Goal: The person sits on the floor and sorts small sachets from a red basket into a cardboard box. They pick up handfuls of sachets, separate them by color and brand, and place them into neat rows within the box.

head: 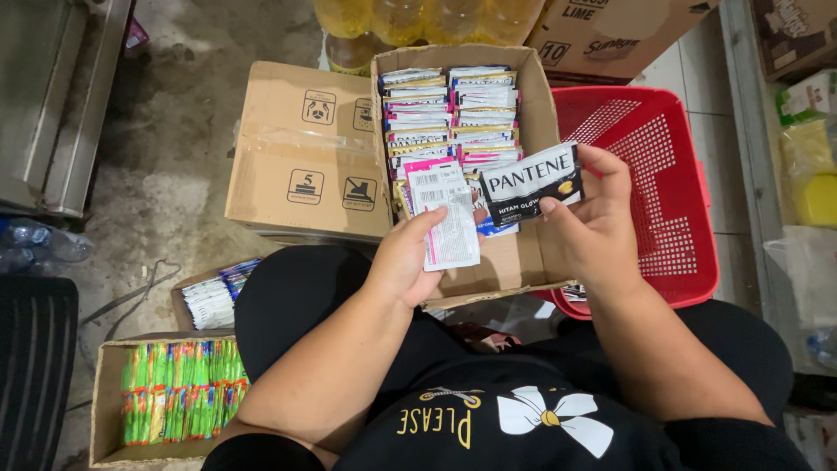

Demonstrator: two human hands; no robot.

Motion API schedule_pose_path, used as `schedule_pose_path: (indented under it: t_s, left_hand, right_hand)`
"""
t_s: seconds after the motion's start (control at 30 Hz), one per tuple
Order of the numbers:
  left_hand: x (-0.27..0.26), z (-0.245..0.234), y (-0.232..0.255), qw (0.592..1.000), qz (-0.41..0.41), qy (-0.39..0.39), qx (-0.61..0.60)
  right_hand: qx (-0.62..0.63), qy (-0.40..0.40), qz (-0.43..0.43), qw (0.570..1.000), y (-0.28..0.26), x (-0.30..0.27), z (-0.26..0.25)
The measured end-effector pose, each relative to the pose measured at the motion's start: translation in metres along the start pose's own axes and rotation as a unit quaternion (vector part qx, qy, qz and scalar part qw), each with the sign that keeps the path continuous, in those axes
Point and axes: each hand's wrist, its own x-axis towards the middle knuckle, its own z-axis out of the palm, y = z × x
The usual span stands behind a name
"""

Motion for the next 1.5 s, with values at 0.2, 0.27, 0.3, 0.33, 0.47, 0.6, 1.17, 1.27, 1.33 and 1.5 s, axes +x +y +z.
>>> schedule_pose_path:
  t_s: [0.2,0.27,0.3,0.33,0.47,0.6,1.17,1.27,1.33,1.5]
  left_hand:
    - [0.003,-0.005,0.0,1.0,-0.005,-0.015,-0.019]
    - [0.006,-0.011,0.003,0.998,0.03,-0.017,-0.044]
    - [0.008,-0.014,0.006,0.997,0.049,-0.019,-0.055]
    - [0.008,-0.017,0.009,0.996,0.062,-0.013,-0.055]
    - [0.01,-0.019,0.018,0.995,0.09,0.004,-0.047]
    - [0.007,-0.012,0.019,0.995,0.1,-0.01,-0.011]
    - [0.012,0.022,-0.018,0.996,0.073,0.0,0.049]
    - [0.014,0.028,-0.028,0.996,0.062,0.027,0.051]
    - [0.015,0.026,-0.033,0.996,0.051,0.05,0.058]
    - [0.024,0.021,-0.045,0.991,0.043,0.086,0.095]
  right_hand:
    - [-0.025,-0.024,0.001,0.999,0.005,0.004,0.003]
    - [-0.084,-0.036,0.019,0.996,0.016,0.01,-0.002]
    - [-0.11,-0.047,0.068,0.991,0.023,0.011,-0.005]
    - [-0.135,-0.058,0.118,0.982,0.031,0.012,-0.007]
    - [-0.127,-0.091,0.249,0.956,0.061,0.007,-0.002]
    - [-0.48,-0.158,0.028,0.862,0.074,0.004,0.0]
    - [-0.589,-0.2,0.01,0.782,0.053,0.002,0.0]
    - [-0.506,-0.127,-0.068,0.851,0.045,0.003,-0.007]
    - [-0.388,-0.102,-0.055,0.914,0.036,0.007,-0.015]
    - [-0.22,-0.105,0.015,0.97,0.006,0.015,-0.03]
